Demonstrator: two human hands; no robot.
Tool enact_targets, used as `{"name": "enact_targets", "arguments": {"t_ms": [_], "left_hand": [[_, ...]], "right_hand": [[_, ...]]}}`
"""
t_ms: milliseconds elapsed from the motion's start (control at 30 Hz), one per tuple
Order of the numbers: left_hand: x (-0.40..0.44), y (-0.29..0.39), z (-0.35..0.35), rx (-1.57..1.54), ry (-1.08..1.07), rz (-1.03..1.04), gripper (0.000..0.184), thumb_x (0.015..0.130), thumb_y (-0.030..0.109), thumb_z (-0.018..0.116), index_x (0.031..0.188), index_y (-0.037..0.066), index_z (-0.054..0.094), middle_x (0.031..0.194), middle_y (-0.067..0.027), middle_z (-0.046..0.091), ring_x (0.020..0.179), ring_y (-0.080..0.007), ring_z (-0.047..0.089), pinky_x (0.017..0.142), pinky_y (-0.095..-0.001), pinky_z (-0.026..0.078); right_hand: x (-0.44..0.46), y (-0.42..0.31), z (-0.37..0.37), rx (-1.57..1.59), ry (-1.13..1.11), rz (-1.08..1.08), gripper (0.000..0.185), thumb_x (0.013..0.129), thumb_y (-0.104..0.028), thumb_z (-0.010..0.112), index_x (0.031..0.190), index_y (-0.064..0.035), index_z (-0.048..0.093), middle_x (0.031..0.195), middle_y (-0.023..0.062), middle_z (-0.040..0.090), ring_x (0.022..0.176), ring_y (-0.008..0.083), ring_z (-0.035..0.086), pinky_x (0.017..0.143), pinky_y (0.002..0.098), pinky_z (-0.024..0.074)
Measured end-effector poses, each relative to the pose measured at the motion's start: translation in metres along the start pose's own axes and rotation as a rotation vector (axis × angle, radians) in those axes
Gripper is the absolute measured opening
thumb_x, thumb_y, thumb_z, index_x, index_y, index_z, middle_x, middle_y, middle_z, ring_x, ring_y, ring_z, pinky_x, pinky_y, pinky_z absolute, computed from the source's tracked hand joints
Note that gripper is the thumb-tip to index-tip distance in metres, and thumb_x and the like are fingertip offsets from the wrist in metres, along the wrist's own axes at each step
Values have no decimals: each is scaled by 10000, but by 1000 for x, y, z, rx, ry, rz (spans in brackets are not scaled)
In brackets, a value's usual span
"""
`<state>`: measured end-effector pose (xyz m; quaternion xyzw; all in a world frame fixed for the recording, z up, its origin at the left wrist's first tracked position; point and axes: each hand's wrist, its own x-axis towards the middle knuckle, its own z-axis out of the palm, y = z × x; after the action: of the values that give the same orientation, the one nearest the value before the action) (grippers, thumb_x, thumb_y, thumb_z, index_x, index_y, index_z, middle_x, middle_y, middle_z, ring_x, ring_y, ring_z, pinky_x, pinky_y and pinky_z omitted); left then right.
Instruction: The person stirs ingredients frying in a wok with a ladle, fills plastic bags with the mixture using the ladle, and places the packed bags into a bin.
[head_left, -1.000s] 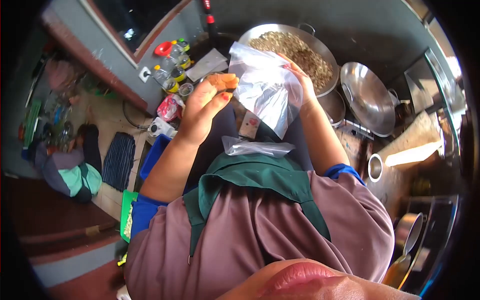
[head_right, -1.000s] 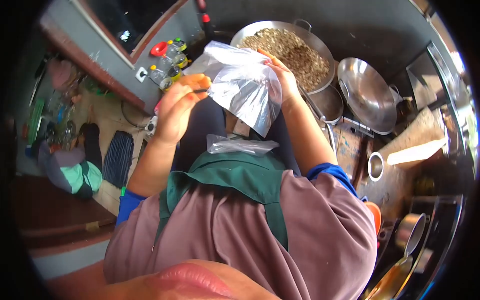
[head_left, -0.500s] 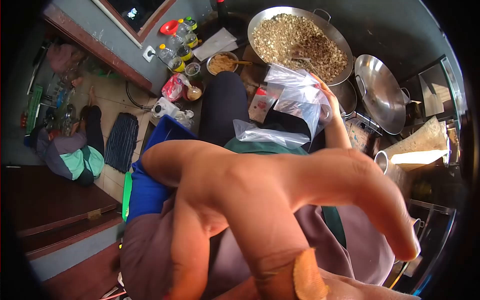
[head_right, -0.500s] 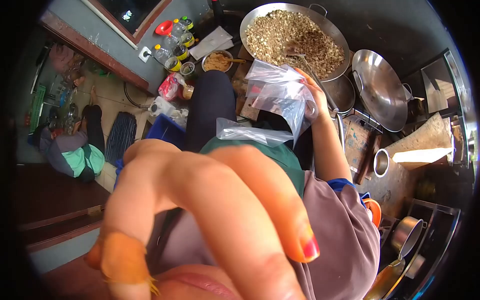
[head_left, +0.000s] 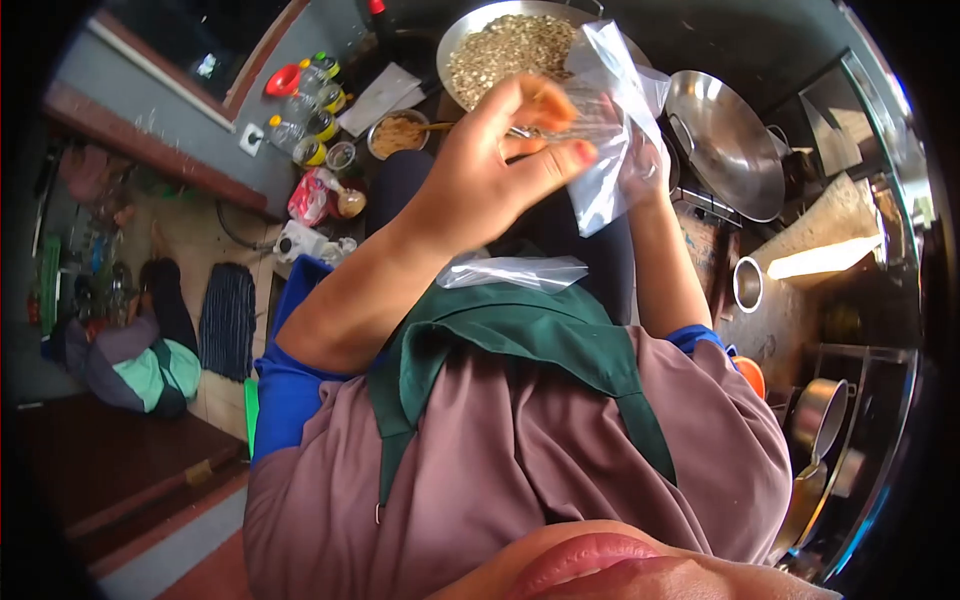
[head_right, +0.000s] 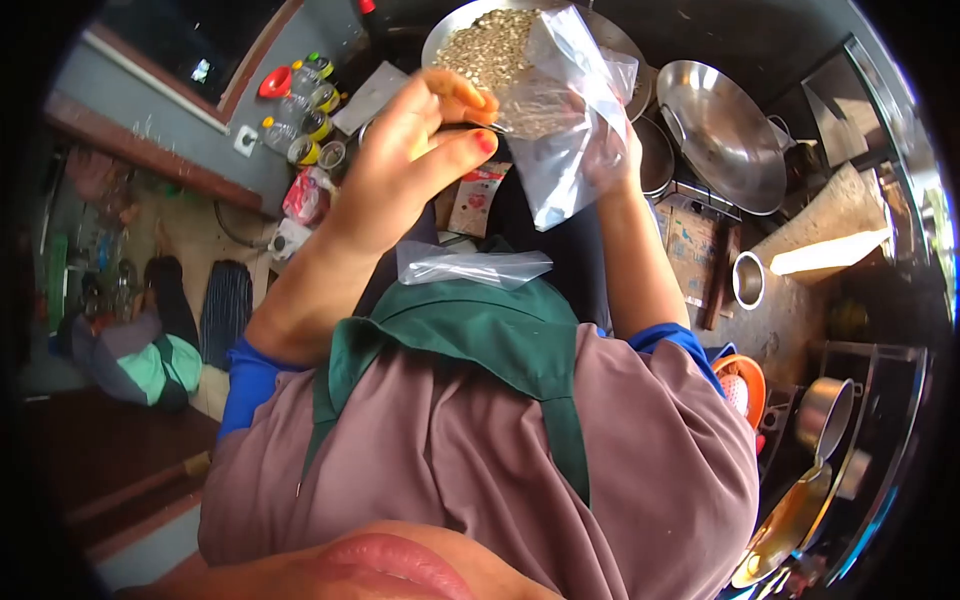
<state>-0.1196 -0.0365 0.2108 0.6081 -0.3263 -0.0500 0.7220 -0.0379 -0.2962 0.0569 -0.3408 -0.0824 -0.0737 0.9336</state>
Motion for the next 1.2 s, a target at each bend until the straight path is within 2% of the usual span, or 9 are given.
{"name": "enact_targets", "arguments": {"t_ms": [100, 200, 400, 533, 800, 933, 1000, 1133, 1200], "left_hand": [[-2, -75, -4, 111, 59, -338, 727, 762, 302, 750, 1277, 4, 332, 1240, -203, 431, 1147, -248, 456, 932, -326, 412], [-8, -93, 5, -81, -30, -742, 1038, 712, 402, 770, 1422, 43, 102, 1306, -165, 418, 1171, -266, 442, 953, -385, 368], [-4, -111, -11, -271, 237, -694, 889, 785, 423, 688, 1413, 87, 156, 1221, -93, 492, 1090, -190, 490, 870, -416, 395], [-8, -124, -41, -813, 94, -927, 419, 879, 320, 588, 1218, 115, 450, 1094, -112, 575, 1028, -236, 566, 887, -404, 443], [-52, -164, -79, -784, 397, -573, 134, 868, 39, 548, 989, 38, 603, 925, -67, 630, 845, -172, 611, 771, -310, 495], [-64, -139, -92, -463, 702, -407, 80, 829, 59, 638, 895, 76, 595, 797, -1, 607, 722, -100, 577, 654, -247, 463], [-68, -146, -95, -343, 613, -302, 131, 797, 71, 694, 801, 97, 565, 698, 51, 545, 609, -50, 502, 582, -198, 408], [-61, -134, -58, 320, 434, -257, 138, 780, 67, 713, 780, 63, 575, 688, 55, 559, 586, -33, 473, 561, -196, 403], [-63, -140, -45, 432, 304, -146, 127, 776, 58, 708, 796, 40, 583, 699, 30, 575, 602, -40, 482, 560, -208, 408]], "right_hand": [[-2, -9, 62, 39, 226, -23, 362, 977, -240, 337, 1273, -44, 411, 1244, 145, 510, 1127, 293, 523, 948, 425, 429], [5, 0, 72, 199, 122, -44, 369, 976, -272, 353, 1269, -58, 423, 1225, 147, 525, 1130, 312, 514, 950, 425, 417], [-9, 11, 93, 331, 106, 79, 311, 953, -233, 443, 1229, -109, 513, 1283, 155, 490, 1221, 307, 447, 1001, 417, 403], [-18, 29, 95, 494, 87, 195, 331, 960, -262, 408, 1252, -121, 474, 1313, 205, 448, 1218, 336, 451, 984, 432, 427], [-37, 85, 18, 201, 406, 501, 379, 952, -236, 424, 1276, -40, 401, 1155, 198, 535, 1057, 286, 538, 895, 400, 450], [-58, 72, 44, -452, 507, 327, 376, 913, -220, 534, 1238, -46, 461, 1061, 106, 579, 982, 219, 552, 858, 338, 442], [-58, 88, 34, -786, 350, -171, 411, 861, -174, 618, 1221, -40, 471, 1146, 115, 502, 1015, 221, 510, 904, 335, 403], [-70, 55, 95, -1372, 14, -556, 419, 756, -209, 716, 1118, -58, 569, 1046, 131, 553, 1044, 280, 500, 926, 372, 385], [-75, 49, 111, -1434, -327, -282, 336, 780, -216, 706, 1037, -27, 600, 882, 83, 603, 906, 233, 567, 857, 350, 440]]}}
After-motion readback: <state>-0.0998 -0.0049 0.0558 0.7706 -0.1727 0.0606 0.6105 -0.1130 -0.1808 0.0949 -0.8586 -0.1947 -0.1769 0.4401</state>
